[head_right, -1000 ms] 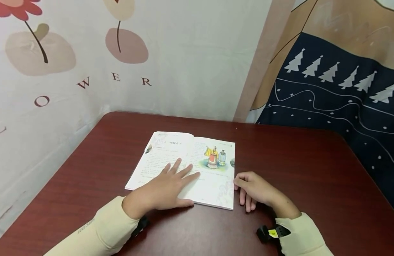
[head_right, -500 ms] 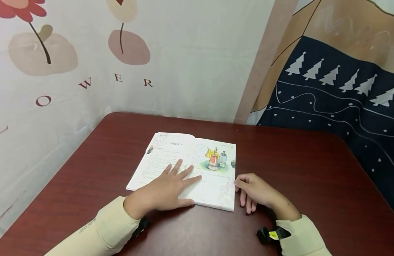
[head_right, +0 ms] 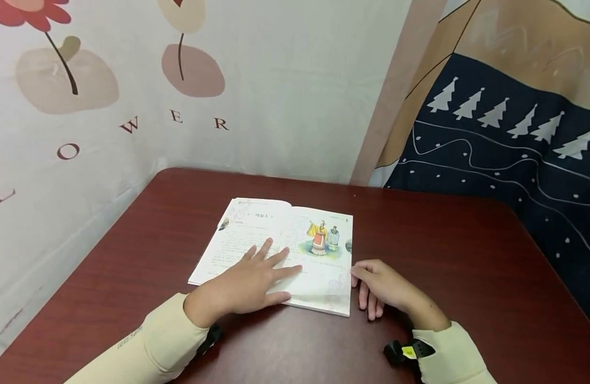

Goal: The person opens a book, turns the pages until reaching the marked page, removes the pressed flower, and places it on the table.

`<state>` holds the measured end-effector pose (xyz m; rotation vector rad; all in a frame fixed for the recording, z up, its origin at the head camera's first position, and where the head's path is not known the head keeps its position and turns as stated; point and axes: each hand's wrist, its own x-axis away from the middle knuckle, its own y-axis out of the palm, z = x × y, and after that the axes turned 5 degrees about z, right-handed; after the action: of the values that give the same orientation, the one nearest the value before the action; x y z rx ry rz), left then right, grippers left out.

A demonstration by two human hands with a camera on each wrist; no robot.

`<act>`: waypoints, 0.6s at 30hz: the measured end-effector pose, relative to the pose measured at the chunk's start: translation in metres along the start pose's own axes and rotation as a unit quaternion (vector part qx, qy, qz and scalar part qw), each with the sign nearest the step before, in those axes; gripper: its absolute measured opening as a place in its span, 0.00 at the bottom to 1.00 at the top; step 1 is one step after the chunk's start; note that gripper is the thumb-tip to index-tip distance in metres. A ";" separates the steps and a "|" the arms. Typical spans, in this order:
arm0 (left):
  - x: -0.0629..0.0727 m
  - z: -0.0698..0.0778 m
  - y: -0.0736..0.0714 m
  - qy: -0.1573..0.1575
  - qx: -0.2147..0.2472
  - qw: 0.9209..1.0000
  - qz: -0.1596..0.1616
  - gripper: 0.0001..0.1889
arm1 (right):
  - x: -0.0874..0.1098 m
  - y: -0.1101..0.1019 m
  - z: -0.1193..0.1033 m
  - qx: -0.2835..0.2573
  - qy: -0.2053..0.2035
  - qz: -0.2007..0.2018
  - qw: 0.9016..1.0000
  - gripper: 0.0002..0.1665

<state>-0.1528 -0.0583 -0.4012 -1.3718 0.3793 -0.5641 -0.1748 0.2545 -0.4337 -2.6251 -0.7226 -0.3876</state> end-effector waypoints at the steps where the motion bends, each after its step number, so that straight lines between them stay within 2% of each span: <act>1: 0.000 0.000 0.000 0.000 -0.002 1.000 0.002 0.29 | 0.000 0.000 -0.001 0.001 0.000 0.002 1.000 0.23; 18: -0.002 -0.001 0.001 0.009 -0.009 1.000 0.014 0.25 | 0.003 0.001 -0.003 -0.002 -0.004 -0.003 1.000 0.19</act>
<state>-0.1548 -0.0582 -0.4021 -1.3777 0.4195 -0.5511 -0.1725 0.2532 -0.4304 -2.6314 -0.7338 -0.3805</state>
